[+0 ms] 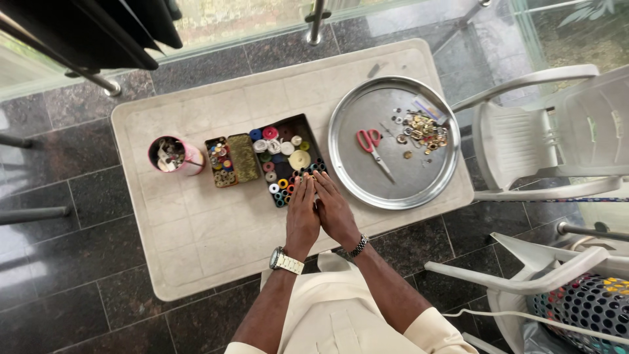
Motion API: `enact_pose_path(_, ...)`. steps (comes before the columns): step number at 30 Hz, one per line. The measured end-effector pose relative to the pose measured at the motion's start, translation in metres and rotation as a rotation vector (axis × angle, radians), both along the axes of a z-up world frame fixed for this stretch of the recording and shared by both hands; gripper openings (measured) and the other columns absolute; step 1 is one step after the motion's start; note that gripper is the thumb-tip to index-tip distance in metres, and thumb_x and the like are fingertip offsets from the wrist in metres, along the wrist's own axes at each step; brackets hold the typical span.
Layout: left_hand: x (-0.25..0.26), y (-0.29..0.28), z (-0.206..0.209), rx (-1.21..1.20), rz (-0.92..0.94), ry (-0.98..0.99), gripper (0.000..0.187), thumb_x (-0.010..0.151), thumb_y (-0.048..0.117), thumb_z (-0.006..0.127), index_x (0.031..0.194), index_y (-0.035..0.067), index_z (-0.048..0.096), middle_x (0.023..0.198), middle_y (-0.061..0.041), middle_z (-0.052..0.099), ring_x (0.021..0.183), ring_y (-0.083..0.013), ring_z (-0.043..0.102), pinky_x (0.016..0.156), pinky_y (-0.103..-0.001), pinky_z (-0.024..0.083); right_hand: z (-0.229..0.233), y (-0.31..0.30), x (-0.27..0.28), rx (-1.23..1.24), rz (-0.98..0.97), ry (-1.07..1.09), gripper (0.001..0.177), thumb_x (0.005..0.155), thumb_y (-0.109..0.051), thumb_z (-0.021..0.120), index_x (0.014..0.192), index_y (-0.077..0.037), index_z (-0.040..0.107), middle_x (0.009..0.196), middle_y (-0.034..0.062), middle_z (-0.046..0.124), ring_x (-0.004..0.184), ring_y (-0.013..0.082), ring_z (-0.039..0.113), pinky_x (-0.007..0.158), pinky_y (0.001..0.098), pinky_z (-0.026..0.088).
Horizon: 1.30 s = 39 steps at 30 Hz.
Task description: The person organizes sewing supplies by sorting and picking through buttons, fasteners, and accessories from containers and a metal tray by hand.
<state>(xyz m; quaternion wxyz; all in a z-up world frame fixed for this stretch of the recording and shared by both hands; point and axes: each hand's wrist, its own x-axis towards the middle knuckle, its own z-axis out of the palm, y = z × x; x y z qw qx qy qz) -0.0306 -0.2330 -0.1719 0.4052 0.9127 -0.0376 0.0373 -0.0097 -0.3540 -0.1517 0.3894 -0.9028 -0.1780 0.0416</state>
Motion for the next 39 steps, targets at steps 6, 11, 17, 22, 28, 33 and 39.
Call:
enact_pose_path(6, -0.012, -0.058, 0.01, -0.041, -0.054, 0.034, 0.061, 0.092, -0.005, 0.05, 0.153, -0.006, 0.039, 0.161, -0.022, 0.037, 0.153, -0.0364, 0.028, 0.123, -0.046, 0.026, 0.011, -0.06, -0.017, -0.03, -0.048, 0.003, 0.061, 0.09, 0.004, 0.054, 0.15, 0.001, 0.045, 0.16, 0.0158, 0.04, 0.152, 0.033, 0.031, 0.123, 0.0412, 0.03)
enact_pose_path(11, -0.019, -0.096, 0.013, -0.033, -0.087, -0.025, 0.062, 0.088, -0.006, 0.052, 0.15, -0.005, 0.043, 0.16, -0.022, 0.039, 0.152, -0.0383, 0.029, 0.124, -0.046, 0.028, 0.011, -0.097, -0.035, -0.039, -0.12, -0.009, 0.06, 0.088, 0.005, 0.055, 0.148, 0.001, 0.046, 0.156, 0.0162, 0.046, 0.15, 0.0342, 0.037, 0.121, 0.0407, 0.036)
enact_pose_path(17, -0.02, -0.123, 0.012, -0.064, -0.119, 0.063, 0.058, 0.09, -0.004, 0.053, 0.148, -0.005, 0.046, 0.156, -0.021, 0.045, 0.149, -0.0398, 0.033, 0.122, -0.047, 0.03, 0.007, -0.122, -0.042, 0.08, -0.276, 0.052, 0.056, 0.092, 0.004, 0.056, 0.148, -0.001, 0.049, 0.148, 0.0204, 0.053, 0.139, 0.0371, 0.049, 0.113, 0.0428, 0.044)
enact_pose_path(22, -0.006, -0.138, 0.015, -0.061, -0.207, 0.043, 0.057, 0.091, -0.004, 0.053, 0.148, -0.004, 0.047, 0.155, -0.022, 0.046, 0.149, -0.0397, 0.035, 0.122, -0.047, 0.031, 0.011, -0.135, -0.041, 0.051, -0.345, -0.015, 0.058, 0.09, 0.004, 0.059, 0.147, -0.001, 0.049, 0.147, 0.0204, 0.055, 0.14, 0.0381, 0.049, 0.114, 0.0434, 0.045)
enact_pose_path(28, 0.011, -0.15, 0.017, -0.046, -0.3, 0.049, 0.057, 0.091, -0.003, 0.053, 0.147, -0.007, 0.045, 0.154, -0.024, 0.045, 0.148, -0.0402, 0.035, 0.12, -0.047, 0.033, 0.013, -0.147, -0.033, 0.015, -0.469, 0.028, 0.057, 0.09, 0.002, 0.062, 0.146, -0.004, 0.051, 0.145, 0.0207, 0.056, 0.135, 0.0377, 0.052, 0.11, 0.0438, 0.045)
enact_pose_path(33, 0.021, -0.158, 0.017, -0.072, -0.35, 0.048, 0.054, 0.093, -0.002, 0.052, 0.147, -0.006, 0.047, 0.154, -0.023, 0.047, 0.148, -0.0395, 0.037, 0.12, -0.047, 0.034, 0.021, -0.153, -0.03, 0.056, -0.543, 0.045, 0.054, 0.091, 0.003, 0.059, 0.145, -0.003, 0.053, 0.144, 0.0201, 0.058, 0.132, 0.0372, 0.057, 0.108, 0.0426, 0.048)
enact_pose_path(39, 0.028, -0.171, 0.008, -0.036, -0.409, 0.047, 0.054, 0.092, -0.003, 0.052, 0.146, -0.008, 0.047, 0.154, -0.024, 0.046, 0.147, -0.0405, 0.037, 0.118, -0.048, 0.035, 0.026, -0.162, -0.021, 0.054, -0.621, 0.141, 0.052, 0.09, 0.003, 0.059, 0.142, -0.004, 0.056, 0.14, 0.0199, 0.059, 0.127, 0.0375, 0.059, 0.103, 0.0432, 0.05)
